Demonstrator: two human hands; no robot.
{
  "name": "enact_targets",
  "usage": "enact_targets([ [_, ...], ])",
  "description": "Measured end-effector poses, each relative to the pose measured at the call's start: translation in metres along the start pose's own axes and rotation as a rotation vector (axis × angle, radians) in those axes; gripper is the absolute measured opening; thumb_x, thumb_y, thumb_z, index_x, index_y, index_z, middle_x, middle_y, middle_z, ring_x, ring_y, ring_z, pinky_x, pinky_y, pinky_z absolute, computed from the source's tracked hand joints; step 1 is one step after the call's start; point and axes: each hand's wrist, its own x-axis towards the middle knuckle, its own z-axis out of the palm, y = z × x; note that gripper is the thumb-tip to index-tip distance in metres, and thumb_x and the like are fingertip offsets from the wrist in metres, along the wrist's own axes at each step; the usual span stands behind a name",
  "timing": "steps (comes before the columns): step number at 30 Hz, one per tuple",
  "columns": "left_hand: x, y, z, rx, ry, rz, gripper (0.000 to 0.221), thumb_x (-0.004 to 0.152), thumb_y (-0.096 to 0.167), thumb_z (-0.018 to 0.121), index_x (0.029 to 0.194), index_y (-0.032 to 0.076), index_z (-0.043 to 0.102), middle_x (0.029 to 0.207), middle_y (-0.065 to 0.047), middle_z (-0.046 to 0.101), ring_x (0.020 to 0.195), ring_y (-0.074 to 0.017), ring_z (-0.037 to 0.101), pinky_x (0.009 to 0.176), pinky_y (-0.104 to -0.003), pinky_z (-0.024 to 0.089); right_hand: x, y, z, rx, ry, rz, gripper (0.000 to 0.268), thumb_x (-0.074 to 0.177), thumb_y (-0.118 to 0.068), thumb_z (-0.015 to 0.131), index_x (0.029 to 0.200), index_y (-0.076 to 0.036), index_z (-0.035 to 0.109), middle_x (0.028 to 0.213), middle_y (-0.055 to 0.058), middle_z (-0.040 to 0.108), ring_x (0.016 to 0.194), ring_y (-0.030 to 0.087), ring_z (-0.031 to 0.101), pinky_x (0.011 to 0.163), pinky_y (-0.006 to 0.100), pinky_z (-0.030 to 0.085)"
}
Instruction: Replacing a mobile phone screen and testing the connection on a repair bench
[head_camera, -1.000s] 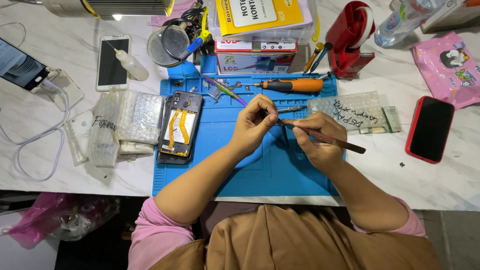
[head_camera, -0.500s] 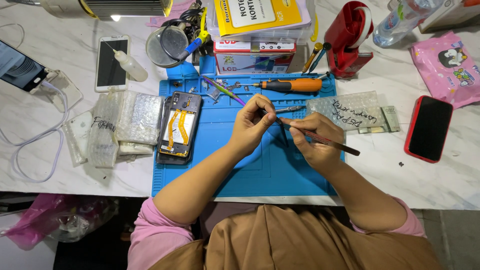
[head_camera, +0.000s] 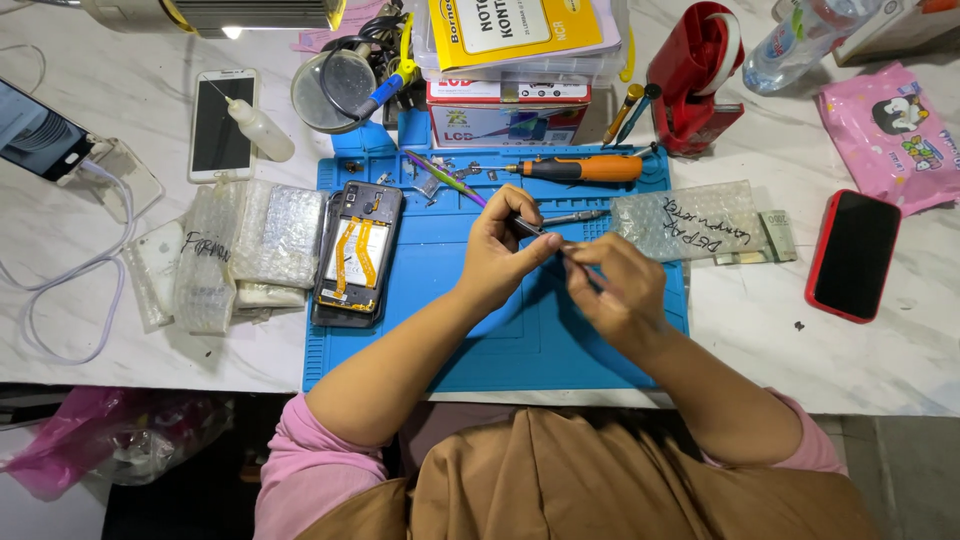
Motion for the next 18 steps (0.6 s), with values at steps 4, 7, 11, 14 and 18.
enact_targets([
  [4, 0.001, 0.000, 0.002, 0.023, 0.013, 0.010, 0.035, 0.085, 0.014, 0.086, 0.094, 0.007, 0.053, 0.093, -0.003, 0.047, 0.088, -0.0092, 0.048, 0.078, -0.022, 0.045, -0.007, 0.005, 0.011, -0.447, 0.063, -0.305, 0.009, 0.088, -0.011, 0.081, 0.090, -0.007, 0.073, 0.096, 0.011, 0.073, 0.080, 0.027, 0.073, 0.069, 0.035, 0.059],
  [7, 0.001, 0.000, -0.001, 0.028, 0.030, -0.004, 0.039, 0.082, 0.013, 0.089, 0.092, 0.008, 0.051, 0.092, -0.004, 0.048, 0.087, -0.0104, 0.051, 0.081, -0.023, 0.047, -0.003, -0.002, 0.010, -0.359, 0.026, -0.269, 0.007, 0.092, -0.003, 0.073, 0.087, -0.005, 0.069, 0.086, 0.010, 0.069, 0.075, 0.027, 0.074, 0.069, 0.035, 0.061],
  [11, 0.001, 0.002, 0.001, 0.034, 0.045, -0.029, 0.040, 0.081, 0.013, 0.089, 0.091, 0.008, 0.051, 0.091, -0.002, 0.049, 0.087, -0.0088, 0.051, 0.080, -0.023, 0.048, 0.000, 0.009, 0.002, 0.067, 0.001, 0.096, 0.008, 0.096, -0.005, 0.072, 0.089, -0.002, 0.070, 0.081, 0.011, 0.069, 0.072, 0.030, 0.072, 0.062, 0.036, 0.057],
  [14, 0.002, 0.002, 0.001, 0.031, 0.062, -0.042, 0.041, 0.080, 0.012, 0.090, 0.091, 0.008, 0.051, 0.091, -0.002, 0.050, 0.086, -0.0083, 0.052, 0.080, -0.023, 0.048, 0.005, 0.014, 0.006, 0.148, 0.019, 0.117, 0.006, 0.095, -0.002, 0.076, 0.090, 0.000, 0.072, 0.082, 0.013, 0.071, 0.074, 0.032, 0.073, 0.063, 0.035, 0.058],
  [18, 0.000, 0.000, -0.001, 0.022, 0.075, -0.042, 0.040, 0.082, 0.011, 0.089, 0.090, 0.008, 0.049, 0.090, -0.003, 0.050, 0.088, -0.0110, 0.055, 0.089, -0.029, 0.053, 0.000, -0.001, 0.014, -0.239, 0.029, -0.204, 0.006, 0.095, -0.004, 0.072, 0.089, -0.004, 0.070, 0.091, 0.011, 0.073, 0.074, 0.027, 0.073, 0.066, 0.036, 0.060],
])
